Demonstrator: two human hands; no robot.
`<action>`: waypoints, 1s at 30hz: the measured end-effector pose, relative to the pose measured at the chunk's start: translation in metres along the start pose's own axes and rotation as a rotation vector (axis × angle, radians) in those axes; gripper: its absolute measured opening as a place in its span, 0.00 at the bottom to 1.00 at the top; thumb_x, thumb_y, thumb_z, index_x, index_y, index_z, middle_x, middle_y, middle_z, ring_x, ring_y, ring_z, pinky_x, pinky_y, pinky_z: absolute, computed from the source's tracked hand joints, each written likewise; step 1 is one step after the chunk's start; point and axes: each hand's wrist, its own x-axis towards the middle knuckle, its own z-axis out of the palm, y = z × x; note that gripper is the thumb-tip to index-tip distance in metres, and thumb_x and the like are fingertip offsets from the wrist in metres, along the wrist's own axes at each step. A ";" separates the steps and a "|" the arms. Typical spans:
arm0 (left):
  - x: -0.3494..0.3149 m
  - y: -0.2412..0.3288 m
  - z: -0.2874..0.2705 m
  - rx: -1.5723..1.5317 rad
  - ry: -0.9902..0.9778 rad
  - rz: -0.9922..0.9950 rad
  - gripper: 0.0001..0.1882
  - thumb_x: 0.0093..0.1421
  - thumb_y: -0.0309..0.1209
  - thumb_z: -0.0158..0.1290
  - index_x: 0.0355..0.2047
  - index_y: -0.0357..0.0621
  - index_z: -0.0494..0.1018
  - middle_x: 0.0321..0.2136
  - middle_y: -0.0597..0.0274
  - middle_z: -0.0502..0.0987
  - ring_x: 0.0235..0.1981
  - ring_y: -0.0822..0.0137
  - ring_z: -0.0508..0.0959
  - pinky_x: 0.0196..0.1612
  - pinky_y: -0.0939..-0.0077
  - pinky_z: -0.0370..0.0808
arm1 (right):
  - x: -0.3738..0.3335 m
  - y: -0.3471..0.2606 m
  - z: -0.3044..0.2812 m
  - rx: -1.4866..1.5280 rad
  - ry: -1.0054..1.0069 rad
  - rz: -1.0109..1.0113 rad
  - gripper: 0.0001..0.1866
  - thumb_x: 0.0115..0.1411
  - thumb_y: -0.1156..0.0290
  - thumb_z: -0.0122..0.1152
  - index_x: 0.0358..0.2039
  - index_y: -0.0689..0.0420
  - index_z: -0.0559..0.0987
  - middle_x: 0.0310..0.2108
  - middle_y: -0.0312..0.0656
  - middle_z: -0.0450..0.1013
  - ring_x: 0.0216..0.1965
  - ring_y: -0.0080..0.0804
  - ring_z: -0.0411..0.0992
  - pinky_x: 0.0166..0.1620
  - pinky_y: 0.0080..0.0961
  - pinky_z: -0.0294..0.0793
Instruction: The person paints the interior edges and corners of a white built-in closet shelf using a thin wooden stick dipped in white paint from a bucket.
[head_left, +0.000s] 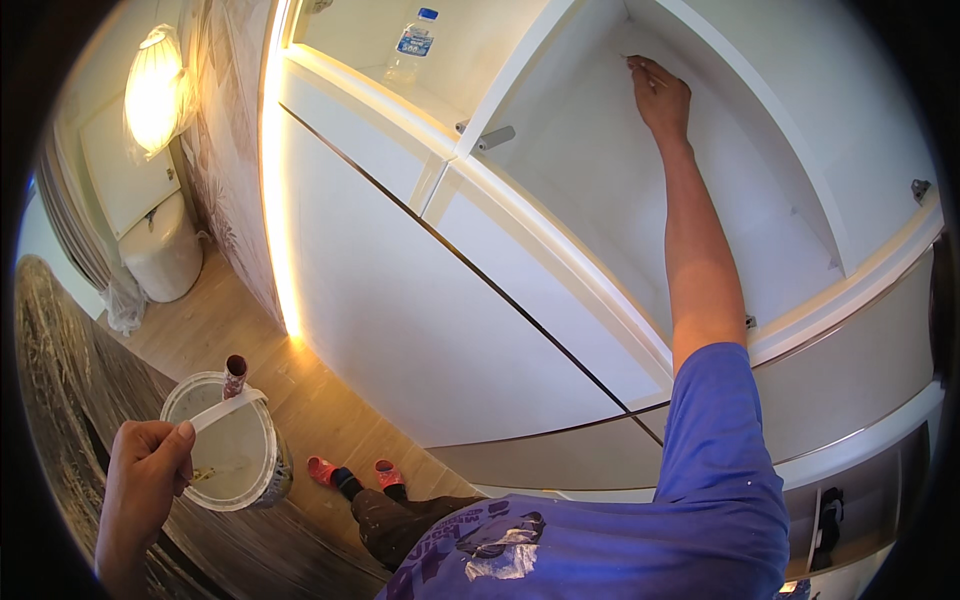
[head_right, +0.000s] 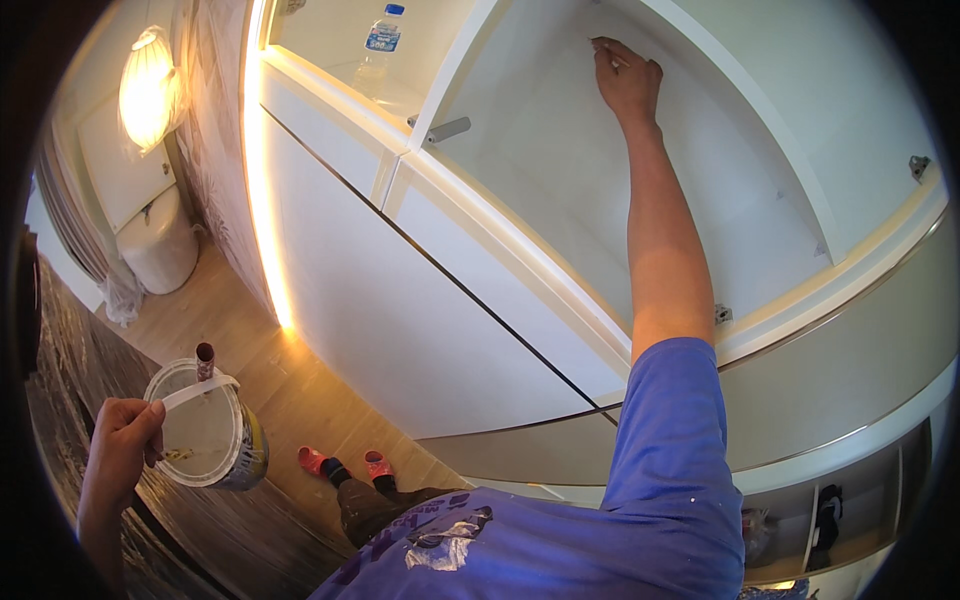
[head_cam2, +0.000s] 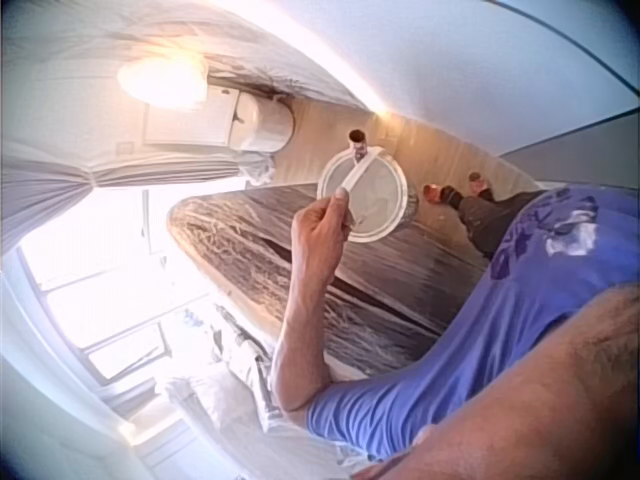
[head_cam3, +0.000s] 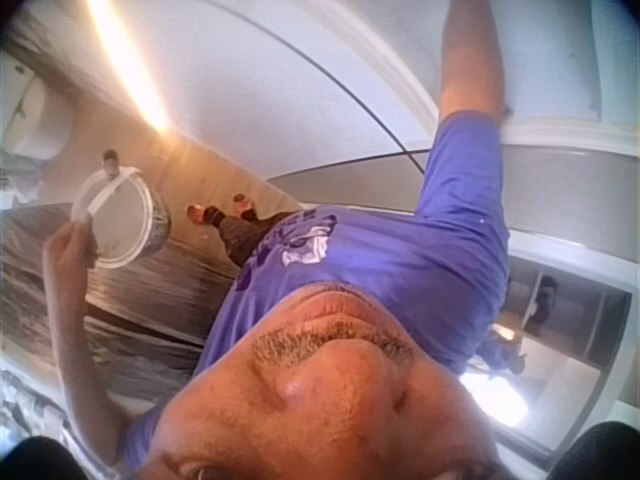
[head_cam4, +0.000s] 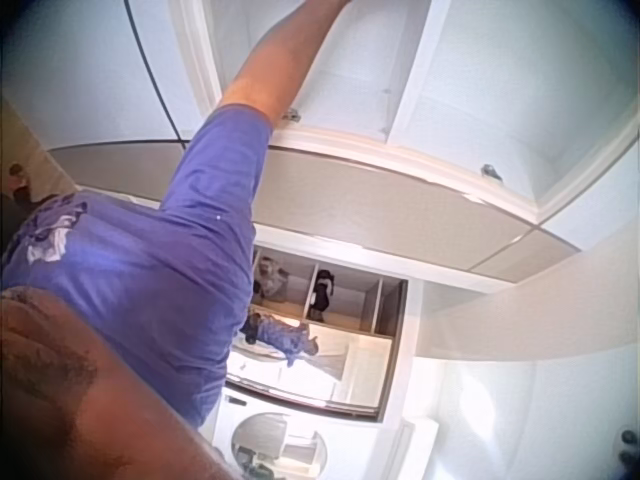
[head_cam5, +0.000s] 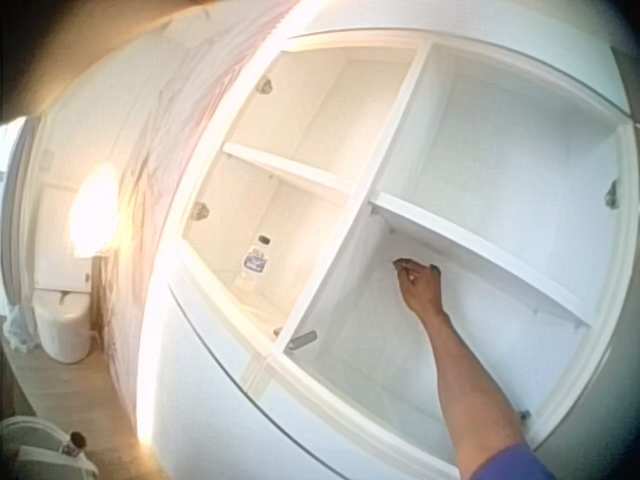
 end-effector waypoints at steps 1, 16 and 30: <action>0.000 0.000 0.000 -0.003 0.001 -0.005 0.28 0.70 0.41 0.54 0.14 0.37 0.72 0.11 0.66 0.68 0.14 0.77 0.66 0.20 0.77 0.59 | 0.001 -0.001 0.000 0.023 0.026 0.008 0.14 0.68 0.63 0.56 0.46 0.46 0.88 0.37 0.34 0.86 0.30 0.33 0.82 0.52 0.32 0.76; -0.001 0.000 -0.001 0.000 -0.018 0.005 0.28 0.70 0.41 0.55 0.15 0.36 0.72 0.11 0.67 0.67 0.14 0.77 0.65 0.20 0.77 0.59 | 0.011 -0.001 0.004 0.022 0.175 -0.043 0.14 0.68 0.63 0.57 0.48 0.44 0.87 0.34 0.39 0.86 0.25 0.34 0.80 0.42 0.30 0.79; -0.001 0.000 -0.002 0.012 -0.022 0.001 0.27 0.70 0.40 0.55 0.15 0.36 0.72 0.11 0.66 0.68 0.14 0.76 0.66 0.20 0.77 0.60 | -0.001 0.004 0.000 -0.078 -0.113 -0.002 0.16 0.70 0.59 0.54 0.50 0.43 0.87 0.42 0.30 0.86 0.41 0.30 0.82 0.70 0.54 0.55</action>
